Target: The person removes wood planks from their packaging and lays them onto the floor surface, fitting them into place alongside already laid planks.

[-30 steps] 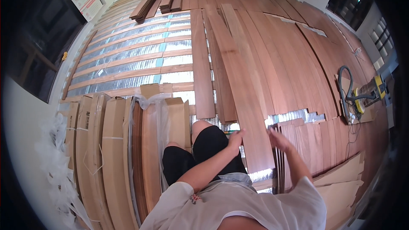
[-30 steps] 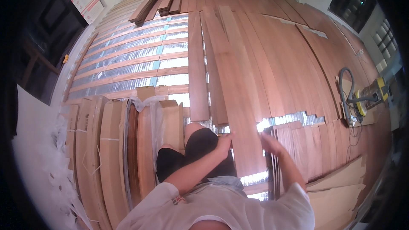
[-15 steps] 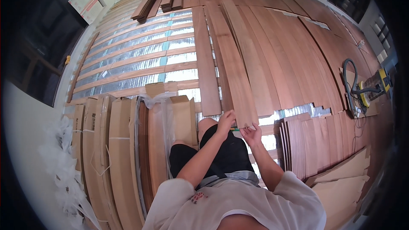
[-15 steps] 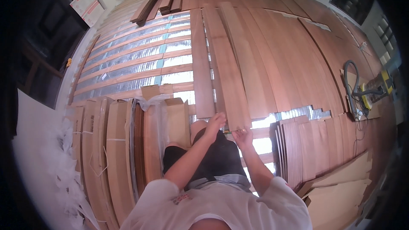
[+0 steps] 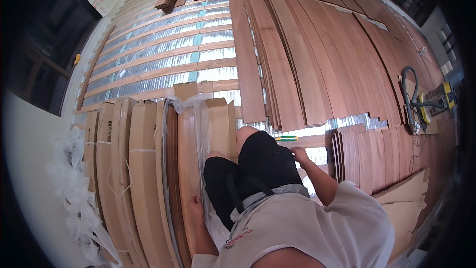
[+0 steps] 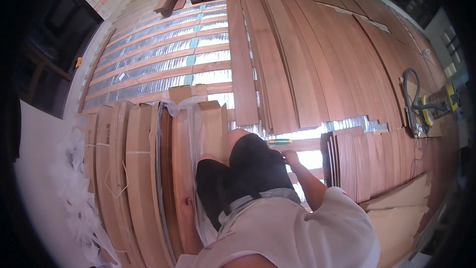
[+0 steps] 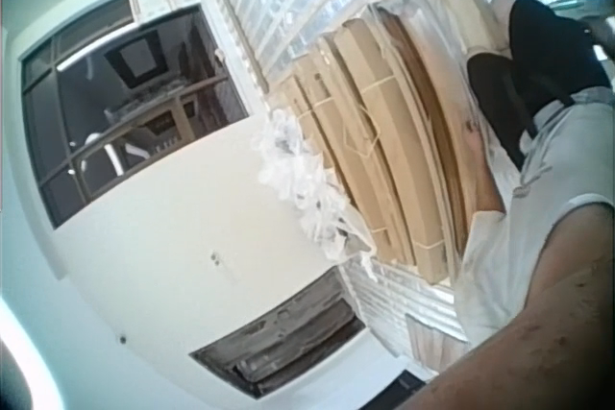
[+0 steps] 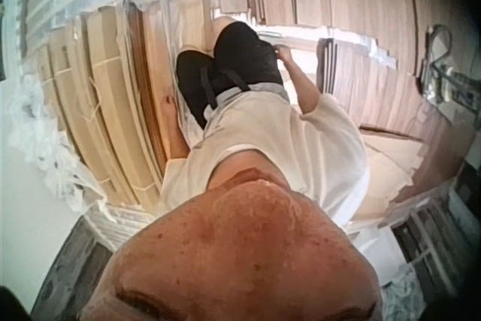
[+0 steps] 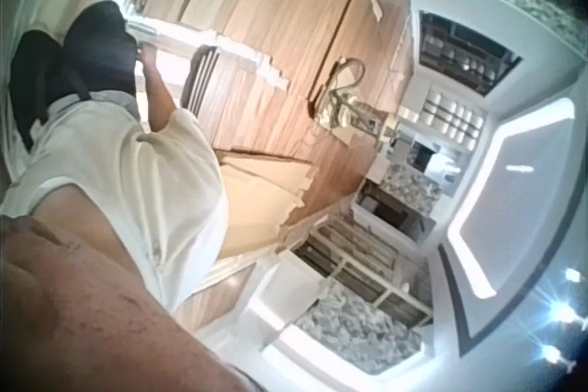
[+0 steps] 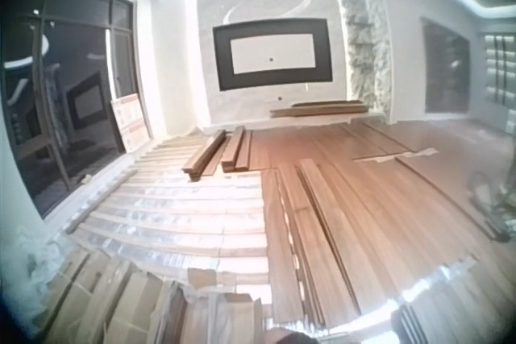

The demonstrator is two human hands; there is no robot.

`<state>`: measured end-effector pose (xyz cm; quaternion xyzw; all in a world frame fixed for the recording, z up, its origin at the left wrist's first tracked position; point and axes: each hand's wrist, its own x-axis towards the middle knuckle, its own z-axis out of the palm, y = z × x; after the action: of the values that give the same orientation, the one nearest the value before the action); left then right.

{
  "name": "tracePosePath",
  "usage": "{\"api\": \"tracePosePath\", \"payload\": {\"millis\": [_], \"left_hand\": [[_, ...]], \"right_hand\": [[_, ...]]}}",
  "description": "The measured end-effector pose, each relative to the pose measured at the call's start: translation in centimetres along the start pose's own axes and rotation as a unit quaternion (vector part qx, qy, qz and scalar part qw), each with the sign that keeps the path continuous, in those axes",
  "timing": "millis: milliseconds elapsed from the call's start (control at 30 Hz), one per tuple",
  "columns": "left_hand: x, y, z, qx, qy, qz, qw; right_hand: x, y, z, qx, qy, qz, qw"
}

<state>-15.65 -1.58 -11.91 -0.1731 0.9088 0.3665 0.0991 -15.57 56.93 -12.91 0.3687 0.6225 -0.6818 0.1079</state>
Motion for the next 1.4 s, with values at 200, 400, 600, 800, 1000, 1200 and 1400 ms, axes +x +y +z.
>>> {"api": "tracePosePath", "payload": {"millis": [200,400,600,800,1000,1200,1400], "left_hand": [[2.6,-5.1,0.9,0.071,0.056,-0.017,0.996],[3.7,-4.4,-2.0,0.198,0.085,0.021,0.976],[2.9,-2.5,-3.7,0.155,-0.006,-0.111,0.982],[3.1,-2.1,-0.9,0.277,-0.02,-0.084,0.957],[3.7,-3.0,-0.1,0.32,-0.015,-0.072,0.944],[3.4,-3.2,-2.0,0.26,-0.026,-0.06,0.963],[2.4,-1.9,-1.3,0.251,-0.04,-0.053,0.966]], "right_hand": [[-7.6,4.4,-4.8,-0.28,-0.093,0.093,0.951],[-11.6,10.3,-11.7,-0.61,-0.114,-0.004,0.784],[-11.5,6.7,-9.2,-0.633,-0.106,-0.122,0.757],[-11.3,1.8,-5.6,-0.47,-0.101,-0.151,0.864],[-10.3,4.1,-5.1,-0.476,-0.127,-0.166,0.854],[-12.7,4.2,-4.5,-0.455,-0.076,-0.066,0.885],[-15.7,6.6,-9.1,-0.441,-0.079,-0.036,0.893]]}}
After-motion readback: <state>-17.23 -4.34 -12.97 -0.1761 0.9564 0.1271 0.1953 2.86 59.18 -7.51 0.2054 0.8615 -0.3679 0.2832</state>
